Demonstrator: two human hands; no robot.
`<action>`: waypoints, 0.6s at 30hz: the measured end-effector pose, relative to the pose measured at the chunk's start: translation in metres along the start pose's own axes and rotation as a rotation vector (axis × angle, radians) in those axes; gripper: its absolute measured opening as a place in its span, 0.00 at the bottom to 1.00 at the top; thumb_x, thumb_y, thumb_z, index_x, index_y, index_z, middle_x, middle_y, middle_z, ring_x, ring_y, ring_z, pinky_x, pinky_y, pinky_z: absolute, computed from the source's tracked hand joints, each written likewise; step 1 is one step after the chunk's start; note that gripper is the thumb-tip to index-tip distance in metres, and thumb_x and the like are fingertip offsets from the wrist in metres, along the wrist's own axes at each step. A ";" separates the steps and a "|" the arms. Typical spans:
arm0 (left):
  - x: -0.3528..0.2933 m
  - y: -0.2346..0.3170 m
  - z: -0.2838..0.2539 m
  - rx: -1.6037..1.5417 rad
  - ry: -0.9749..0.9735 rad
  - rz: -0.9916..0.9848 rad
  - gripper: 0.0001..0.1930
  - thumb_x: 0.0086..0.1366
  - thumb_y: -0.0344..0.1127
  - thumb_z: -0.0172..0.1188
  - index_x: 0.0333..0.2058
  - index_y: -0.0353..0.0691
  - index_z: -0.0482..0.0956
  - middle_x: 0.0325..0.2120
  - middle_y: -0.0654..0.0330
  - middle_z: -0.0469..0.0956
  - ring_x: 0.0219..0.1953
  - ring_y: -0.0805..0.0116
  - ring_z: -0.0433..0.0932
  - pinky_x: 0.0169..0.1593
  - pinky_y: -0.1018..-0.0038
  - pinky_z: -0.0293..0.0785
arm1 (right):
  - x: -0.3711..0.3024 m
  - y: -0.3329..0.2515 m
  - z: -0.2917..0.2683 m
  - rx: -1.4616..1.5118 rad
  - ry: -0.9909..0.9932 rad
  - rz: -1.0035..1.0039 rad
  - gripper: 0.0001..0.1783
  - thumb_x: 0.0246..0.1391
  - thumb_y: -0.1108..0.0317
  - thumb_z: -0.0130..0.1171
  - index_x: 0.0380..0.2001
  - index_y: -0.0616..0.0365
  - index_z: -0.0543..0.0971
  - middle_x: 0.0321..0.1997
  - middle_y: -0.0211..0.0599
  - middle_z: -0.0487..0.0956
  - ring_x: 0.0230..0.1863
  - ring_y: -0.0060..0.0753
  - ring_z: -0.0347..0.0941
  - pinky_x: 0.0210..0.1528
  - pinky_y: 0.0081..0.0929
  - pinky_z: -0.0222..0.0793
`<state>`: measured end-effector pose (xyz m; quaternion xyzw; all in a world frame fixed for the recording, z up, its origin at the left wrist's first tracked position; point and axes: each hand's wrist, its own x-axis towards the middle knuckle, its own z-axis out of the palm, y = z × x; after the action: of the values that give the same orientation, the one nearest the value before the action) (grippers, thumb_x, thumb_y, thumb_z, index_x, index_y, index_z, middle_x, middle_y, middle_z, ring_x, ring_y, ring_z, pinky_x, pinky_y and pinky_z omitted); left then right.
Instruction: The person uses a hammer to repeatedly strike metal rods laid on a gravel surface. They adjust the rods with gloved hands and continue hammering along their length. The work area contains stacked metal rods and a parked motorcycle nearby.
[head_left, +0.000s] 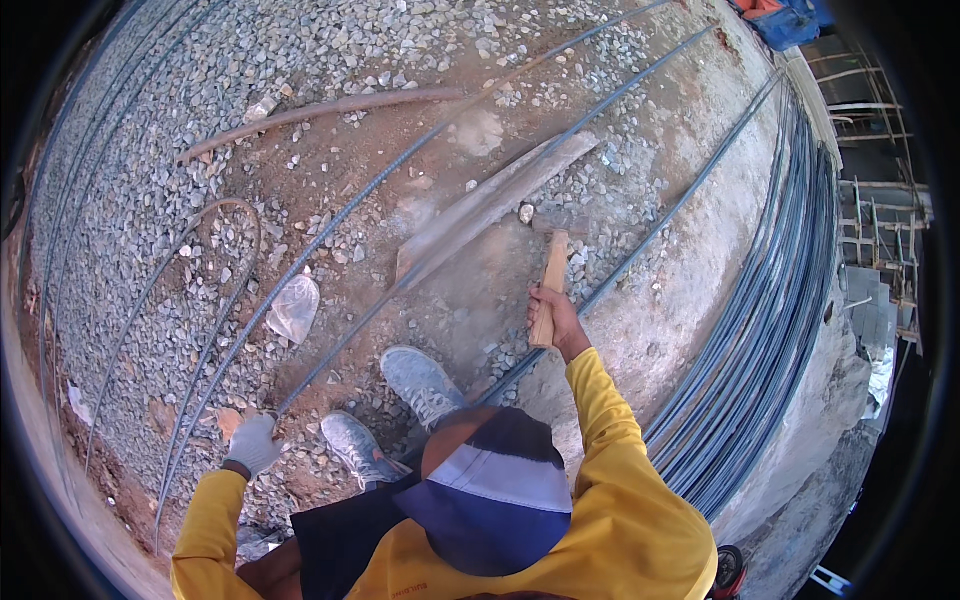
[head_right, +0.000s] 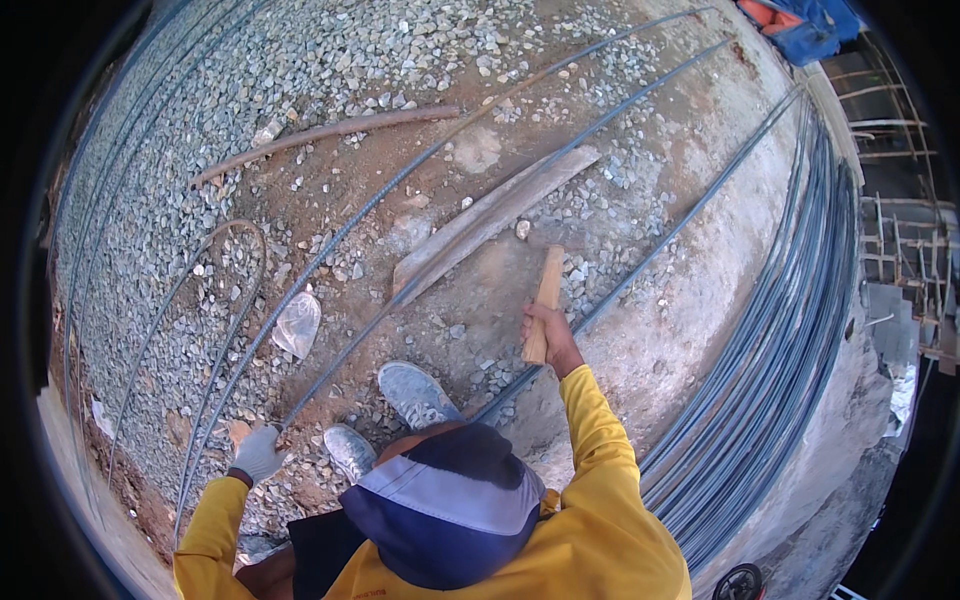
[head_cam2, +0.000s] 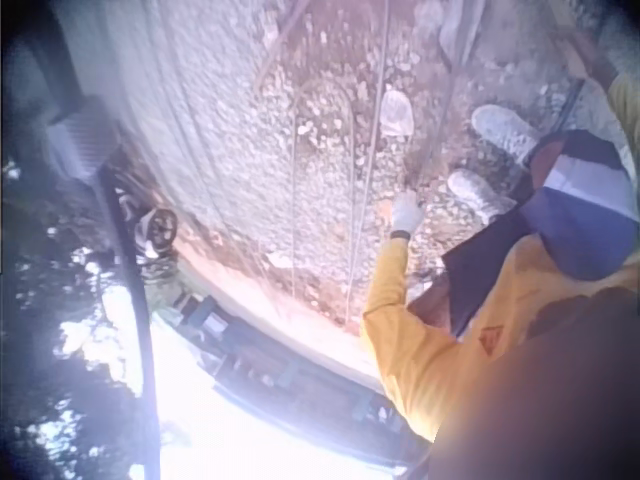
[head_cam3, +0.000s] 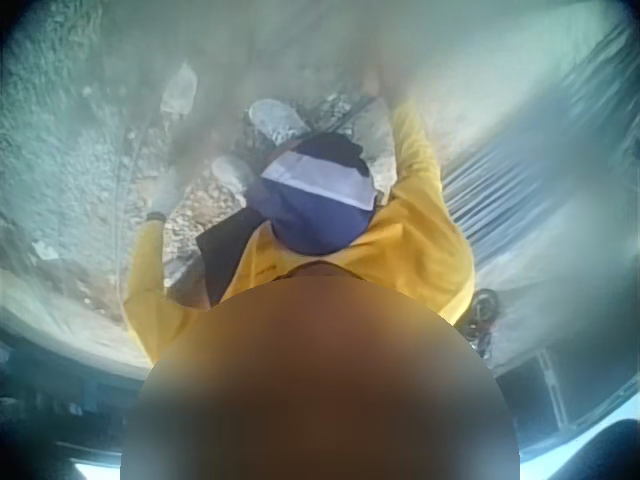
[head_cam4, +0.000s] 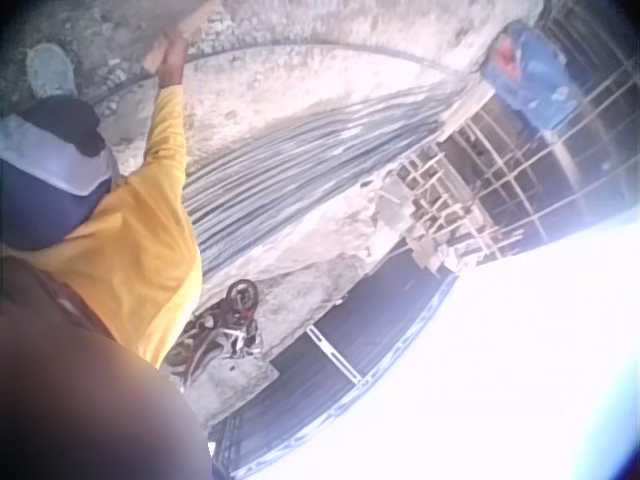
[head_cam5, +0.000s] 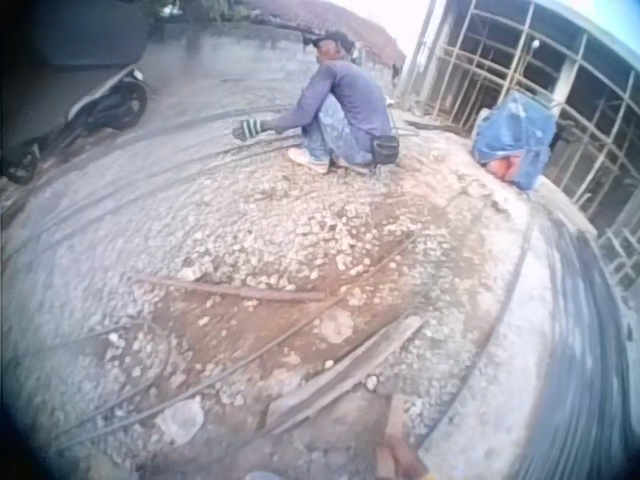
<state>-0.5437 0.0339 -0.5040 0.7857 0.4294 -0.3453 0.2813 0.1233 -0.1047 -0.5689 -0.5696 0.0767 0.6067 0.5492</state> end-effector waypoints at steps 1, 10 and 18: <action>-0.024 -0.011 -0.003 -0.069 -0.012 -0.011 0.25 0.65 0.48 0.69 0.52 0.35 0.79 0.41 0.40 0.84 0.47 0.38 0.85 0.50 0.48 0.81 | -0.003 0.011 -0.007 0.144 -0.037 0.061 0.06 0.63 0.68 0.64 0.41 0.55 0.78 0.25 0.30 0.75 0.24 0.30 0.74 0.28 0.33 0.74; -0.028 -0.050 0.075 -0.303 0.134 -0.261 0.30 0.57 0.48 0.78 0.49 0.31 0.79 0.46 0.36 0.81 0.52 0.33 0.79 0.57 0.47 0.76 | 0.005 0.052 0.010 0.005 0.233 -0.082 0.14 0.65 0.59 0.69 0.43 0.55 0.78 0.28 0.32 0.77 0.29 0.35 0.79 0.34 0.39 0.81; 0.017 -0.046 0.120 0.013 0.370 -0.361 0.23 0.59 0.50 0.75 0.38 0.35 0.81 0.39 0.43 0.83 0.47 0.42 0.81 0.50 0.51 0.76 | -0.042 0.059 0.079 -1.124 0.698 -0.918 0.22 0.61 0.63 0.70 0.49 0.71 0.76 0.41 0.48 0.84 0.43 0.46 0.82 0.50 0.43 0.78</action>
<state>-0.6129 -0.0249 -0.5962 0.7479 0.6046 -0.2430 0.1268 0.0204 -0.0950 -0.5414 -0.8922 -0.3146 0.0555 0.3194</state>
